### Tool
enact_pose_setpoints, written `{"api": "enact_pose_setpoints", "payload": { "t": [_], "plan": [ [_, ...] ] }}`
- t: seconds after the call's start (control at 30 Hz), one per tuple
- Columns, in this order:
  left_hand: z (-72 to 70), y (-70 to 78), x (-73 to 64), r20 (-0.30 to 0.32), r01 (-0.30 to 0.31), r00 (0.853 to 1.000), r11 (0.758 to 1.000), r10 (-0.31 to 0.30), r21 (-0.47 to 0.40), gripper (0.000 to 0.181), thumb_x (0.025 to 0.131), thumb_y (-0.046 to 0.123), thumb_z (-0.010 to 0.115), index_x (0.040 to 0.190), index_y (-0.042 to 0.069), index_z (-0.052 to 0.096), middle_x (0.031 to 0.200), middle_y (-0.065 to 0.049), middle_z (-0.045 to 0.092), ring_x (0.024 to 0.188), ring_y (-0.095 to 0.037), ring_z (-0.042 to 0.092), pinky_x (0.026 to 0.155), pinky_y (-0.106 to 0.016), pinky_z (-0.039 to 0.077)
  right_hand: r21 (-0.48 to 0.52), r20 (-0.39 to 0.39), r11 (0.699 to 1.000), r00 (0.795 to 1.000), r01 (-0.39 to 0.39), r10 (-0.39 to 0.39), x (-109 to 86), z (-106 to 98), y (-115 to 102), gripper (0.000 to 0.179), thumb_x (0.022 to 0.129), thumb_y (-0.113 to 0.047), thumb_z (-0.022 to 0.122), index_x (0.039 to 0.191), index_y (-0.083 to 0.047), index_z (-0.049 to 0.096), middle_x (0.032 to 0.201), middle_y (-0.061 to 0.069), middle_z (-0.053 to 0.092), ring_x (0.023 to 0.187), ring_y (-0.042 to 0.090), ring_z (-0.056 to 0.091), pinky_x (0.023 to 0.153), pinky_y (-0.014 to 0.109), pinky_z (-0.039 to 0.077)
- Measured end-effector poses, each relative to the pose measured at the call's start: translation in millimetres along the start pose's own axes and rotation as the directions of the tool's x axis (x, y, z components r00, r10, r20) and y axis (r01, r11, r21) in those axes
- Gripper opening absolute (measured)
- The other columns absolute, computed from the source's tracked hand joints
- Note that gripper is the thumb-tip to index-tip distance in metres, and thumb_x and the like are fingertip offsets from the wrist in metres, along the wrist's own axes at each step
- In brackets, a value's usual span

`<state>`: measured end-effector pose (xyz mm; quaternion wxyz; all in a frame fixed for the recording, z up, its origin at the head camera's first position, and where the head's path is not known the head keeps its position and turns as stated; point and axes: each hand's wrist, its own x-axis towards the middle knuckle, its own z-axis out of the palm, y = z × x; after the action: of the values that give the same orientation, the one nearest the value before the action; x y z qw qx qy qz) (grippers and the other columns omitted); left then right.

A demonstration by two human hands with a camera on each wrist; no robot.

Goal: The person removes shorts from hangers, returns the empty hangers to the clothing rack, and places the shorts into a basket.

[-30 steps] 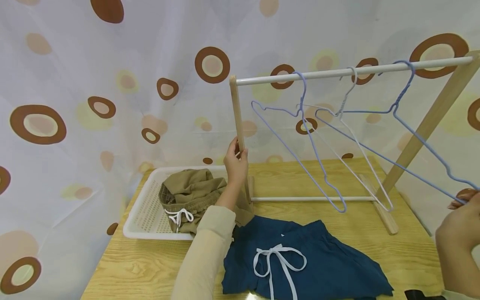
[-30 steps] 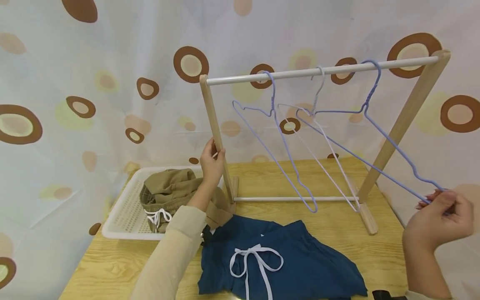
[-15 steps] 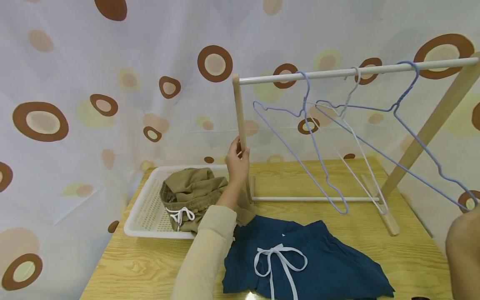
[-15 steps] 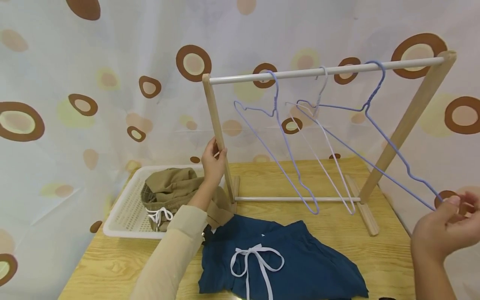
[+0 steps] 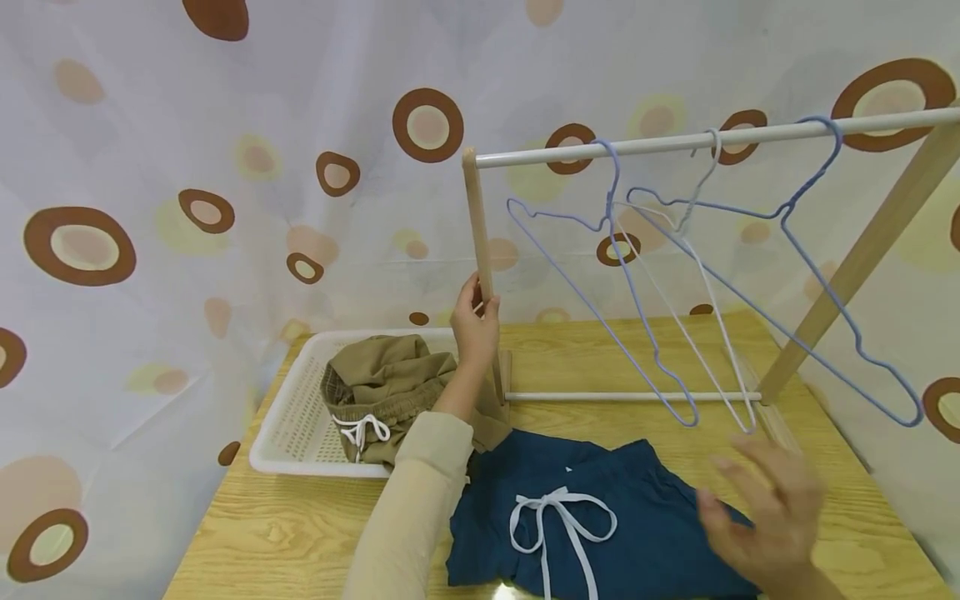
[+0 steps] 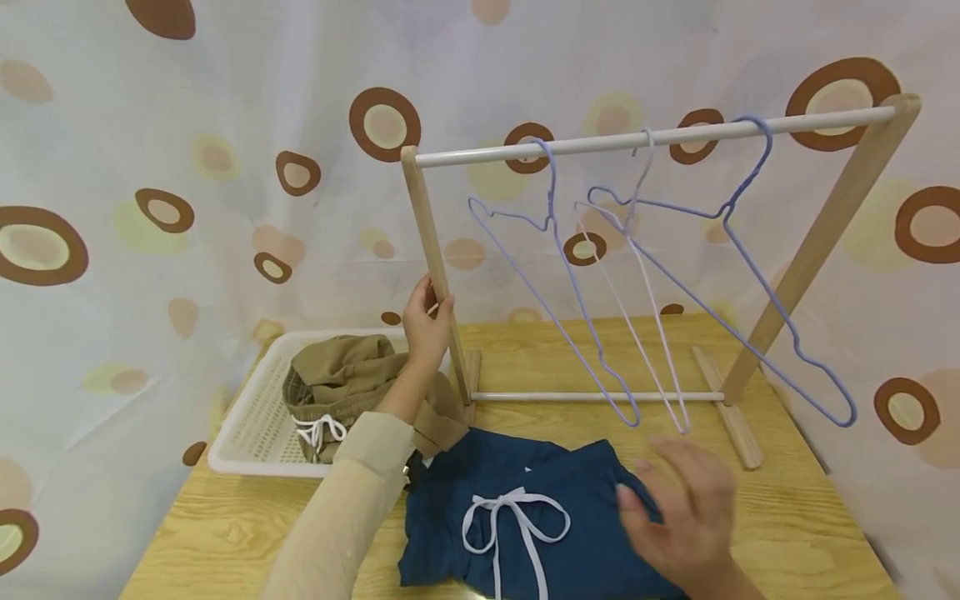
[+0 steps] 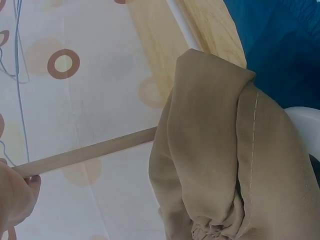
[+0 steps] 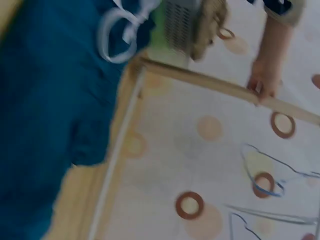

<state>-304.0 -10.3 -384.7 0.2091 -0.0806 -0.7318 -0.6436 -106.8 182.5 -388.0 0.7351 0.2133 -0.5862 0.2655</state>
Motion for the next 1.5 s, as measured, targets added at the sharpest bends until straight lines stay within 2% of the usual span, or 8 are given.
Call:
{"api": "enact_pose_setpoints", "payload": {
  "t": [0.07, 0.1, 0.2, 0.3, 0.4, 0.5, 0.9, 1.5],
  "plan": [
    [-0.8, 0.2, -0.2, -0.001, 0.002, 1.000, 1.000, -0.002, -0.011, 0.043, 0.090, -0.004, 0.054, 0.133, -0.001, 0.046, 0.119, -0.024, 0.057, 0.113, -0.033, 0.056, 0.096, -0.036, 0.049, 0.052, 0.400, 0.997, 0.916, -0.063, 0.037, -30.9, -11, -1, 0.044, 0.093, -0.041, 0.051, 0.093, 0.001, 0.062, 0.099, 0.020, 0.059, 0.089, 0.031, 0.052, 0.089, 0.031, 0.040],
    [-1.2, 0.5, -0.3, 0.000, 0.003, 1.000, 1.000, -0.003, -0.018, 0.043, 0.090, -0.004, 0.053, 0.133, -0.001, 0.046, 0.120, -0.025, 0.057, 0.113, -0.033, 0.056, 0.096, -0.036, 0.049, 0.033, 0.585, 0.994, 0.808, -0.109, 0.069, -48.2, -17, 0, 0.050, 0.093, -0.047, 0.049, 0.103, 0.001, 0.061, 0.107, 0.022, 0.057, 0.096, 0.035, 0.050, 0.091, 0.037, 0.039],
    [-1.7, 0.2, -0.5, 0.003, 0.005, 1.000, 1.000, -0.005, -0.029, 0.044, 0.090, -0.005, 0.053, 0.133, 0.000, 0.046, 0.119, -0.025, 0.057, 0.113, -0.033, 0.056, 0.096, -0.036, 0.049, -0.145, 0.899, 0.972, 0.386, -0.182, 0.206, -91.9, -31, 1, 0.077, 0.081, -0.065, 0.055, 0.132, -0.009, 0.047, 0.132, 0.022, 0.041, 0.114, 0.041, 0.040, 0.090, 0.056, 0.036],
    [-1.7, 0.1, -0.1, 0.006, 0.009, 1.000, 1.000, -0.009, -0.030, 0.044, 0.090, -0.005, 0.053, 0.133, 0.000, 0.046, 0.118, -0.025, 0.057, 0.113, -0.033, 0.056, 0.096, -0.036, 0.049, -0.244, 0.960, 0.949, 0.090, -0.201, 0.266, -122.7, -33, 4, 0.109, 0.058, -0.074, 0.067, 0.145, -0.020, 0.029, 0.146, 0.021, 0.024, 0.126, 0.048, 0.029, 0.087, 0.072, 0.032],
    [-1.5, -0.3, 0.1, 0.010, 0.015, 1.000, 1.000, -0.014, -0.024, 0.044, 0.090, -0.004, 0.053, 0.133, 0.000, 0.046, 0.118, -0.024, 0.057, 0.113, -0.032, 0.056, 0.096, -0.036, 0.049, -0.282, 0.959, 0.937, -0.101, -0.205, 0.266, -141.5, -29, 8, 0.127, 0.044, -0.076, 0.071, 0.148, -0.026, 0.019, 0.151, 0.020, 0.015, 0.132, 0.051, 0.021, 0.089, 0.079, 0.024],
    [-1.3, -1.3, 0.2, 0.010, 0.017, 1.000, 1.000, -0.017, -0.023, 0.044, 0.090, -0.004, 0.053, 0.133, 0.000, 0.046, 0.119, -0.023, 0.057, 0.113, -0.032, 0.056, 0.096, -0.037, 0.049, -0.306, 0.941, 0.931, -0.209, -0.197, 0.265, -154.1, -23, 14, 0.134, 0.038, -0.073, 0.075, 0.148, -0.028, 0.014, 0.153, 0.022, 0.011, 0.134, 0.054, 0.016, 0.090, 0.082, 0.017],
    [-0.7, -1.7, -0.9, 0.015, 0.017, 1.000, 0.999, -0.017, -0.032, 0.044, 0.091, -0.003, 0.053, 0.133, 0.000, 0.046, 0.120, -0.025, 0.056, 0.114, -0.032, 0.056, 0.096, -0.035, 0.049, -0.404, 0.879, 0.870, -0.384, -0.284, 0.283, -169.2, -5, 27, 0.121, 0.040, -0.051, 0.087, 0.144, -0.026, 0.030, 0.148, 0.026, 0.022, 0.131, 0.059, 0.015, 0.084, 0.086, 0.011],
    [-3.0, -7.1, 2.3, 0.016, 0.018, 1.000, 0.998, -0.017, -0.060, 0.043, 0.089, -0.003, 0.056, 0.131, 0.000, 0.049, 0.120, -0.025, 0.058, 0.115, -0.032, 0.056, 0.096, -0.033, 0.049, -0.421, 0.882, 0.877, -0.331, -0.231, 0.336, -165.9, 15, 24, 0.054, 0.069, 0.001, 0.077, 0.117, -0.016, 0.059, 0.129, 0.023, 0.045, 0.114, 0.050, 0.041, 0.068, 0.071, 0.041]
  ]
}}
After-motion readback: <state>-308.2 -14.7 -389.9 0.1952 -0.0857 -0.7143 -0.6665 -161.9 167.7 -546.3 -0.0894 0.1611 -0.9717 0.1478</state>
